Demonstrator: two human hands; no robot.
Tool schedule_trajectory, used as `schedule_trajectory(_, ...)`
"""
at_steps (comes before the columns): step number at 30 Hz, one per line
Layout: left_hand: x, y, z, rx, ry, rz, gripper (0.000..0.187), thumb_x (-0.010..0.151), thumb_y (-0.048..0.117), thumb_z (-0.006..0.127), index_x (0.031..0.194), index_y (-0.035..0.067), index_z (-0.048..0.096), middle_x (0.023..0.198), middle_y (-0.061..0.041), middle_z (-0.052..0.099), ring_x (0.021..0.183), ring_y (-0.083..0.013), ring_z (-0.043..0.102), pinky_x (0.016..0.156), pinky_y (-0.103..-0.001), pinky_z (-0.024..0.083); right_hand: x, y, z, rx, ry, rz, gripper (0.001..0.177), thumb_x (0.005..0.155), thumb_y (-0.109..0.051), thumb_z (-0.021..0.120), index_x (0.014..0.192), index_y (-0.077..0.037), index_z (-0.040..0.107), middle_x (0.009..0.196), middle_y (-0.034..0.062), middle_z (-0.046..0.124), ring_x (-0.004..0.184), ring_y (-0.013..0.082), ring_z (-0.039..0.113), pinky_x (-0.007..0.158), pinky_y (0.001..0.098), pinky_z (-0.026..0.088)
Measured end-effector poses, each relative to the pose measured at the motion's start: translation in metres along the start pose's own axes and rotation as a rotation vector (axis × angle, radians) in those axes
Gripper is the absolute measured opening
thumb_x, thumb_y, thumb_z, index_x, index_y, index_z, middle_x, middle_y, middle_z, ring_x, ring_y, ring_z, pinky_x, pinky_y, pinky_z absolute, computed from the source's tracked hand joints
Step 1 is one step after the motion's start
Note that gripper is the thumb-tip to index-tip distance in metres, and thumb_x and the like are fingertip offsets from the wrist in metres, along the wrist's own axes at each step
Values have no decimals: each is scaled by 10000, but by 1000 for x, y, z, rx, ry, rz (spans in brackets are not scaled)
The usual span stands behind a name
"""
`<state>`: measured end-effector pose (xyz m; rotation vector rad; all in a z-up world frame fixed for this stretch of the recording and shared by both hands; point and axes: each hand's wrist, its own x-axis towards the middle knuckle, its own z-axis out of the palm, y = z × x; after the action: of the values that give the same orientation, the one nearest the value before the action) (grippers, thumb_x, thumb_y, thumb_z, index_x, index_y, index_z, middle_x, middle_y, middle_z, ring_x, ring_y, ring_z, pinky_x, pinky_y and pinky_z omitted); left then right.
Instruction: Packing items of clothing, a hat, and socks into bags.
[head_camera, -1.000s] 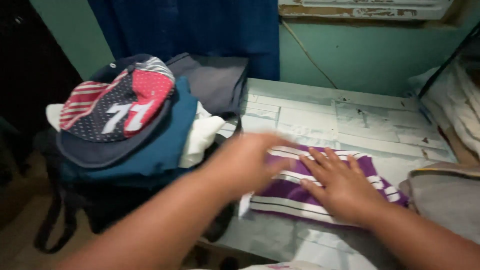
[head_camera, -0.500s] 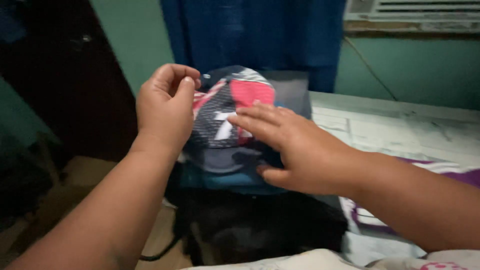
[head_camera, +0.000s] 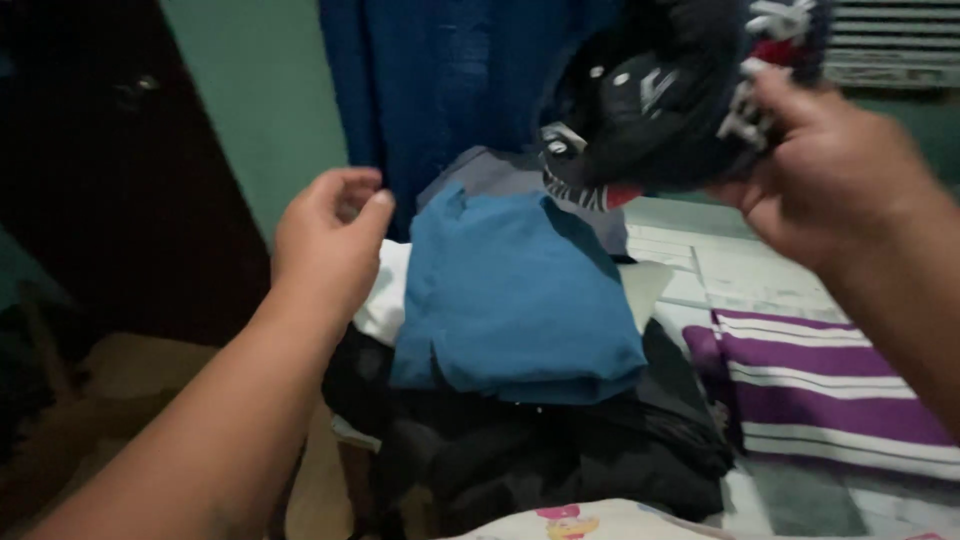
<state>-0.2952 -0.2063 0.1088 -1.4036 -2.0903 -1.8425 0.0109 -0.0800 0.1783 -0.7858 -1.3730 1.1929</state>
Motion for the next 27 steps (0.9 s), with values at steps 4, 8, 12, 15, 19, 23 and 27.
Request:
schedule_trajectory(4,9,34,23,-26,-52,68,582,845,397,754,1318,81,634,1196,-112,687,1037,-206,679,846,-347,565,-11,-21,-16,174,-133,-82,374,1120,-307,398,1374,-54,506,1296,84,694,1231,191,719,1050,366,543)
schedule_trajectory(8,10,69,48,-324,-309,-248,867,883,536,749,1554,130,380,1383,-153,558,1236,-295,603,1000,-453,496,-28,-43,-18,169,-312,-139,385,1142,-303,344,1415,-73,488,1333,77,666,1262,195,677,1088,374,521)
schedule_trajectory(12,12,75,65,-1101,-723,-280,785,868,436,741,1463,-29,527,1330,-240,702,1178,-326,726,1027,-465,588,-35,-41,-26,0,-373,-82,413,1110,-345,354,1385,-103,544,1215,79,701,1120,190,712,994,391,590)
schedule_trajectory(15,23,55,83,-932,-743,-281,770,830,329,816,1419,-61,508,1229,-277,769,1004,-349,821,843,-489,636,-26,-15,-58,-70,-357,0,401,1088,-325,452,1360,-67,594,1050,107,656,1026,184,700,952,394,601)
schedule_trajectory(19,0,107,74,-513,-469,-400,793,733,251,805,1388,60,401,1124,-232,732,870,-306,814,759,-434,643,-32,-18,-60,-70,-231,79,365,1073,-288,570,1312,-16,616,1008,115,662,989,194,685,924,390,564)
schedule_trajectory(23,-5,116,76,-350,-436,-227,983,688,287,845,1470,122,273,1250,-224,609,1041,-325,742,850,-420,634,-32,-19,-54,-129,-174,115,347,968,-233,644,1229,-6,662,1065,91,775,957,169,747,852,353,589)
schedule_trajectory(27,5,73,97,63,-264,285,1197,712,470,964,1511,92,157,1414,-325,487,1286,-448,551,1005,-478,530,-39,-18,-46,-313,-102,-37,261,900,-145,708,1129,-21,687,992,79,793,881,138,778,786,301,638)
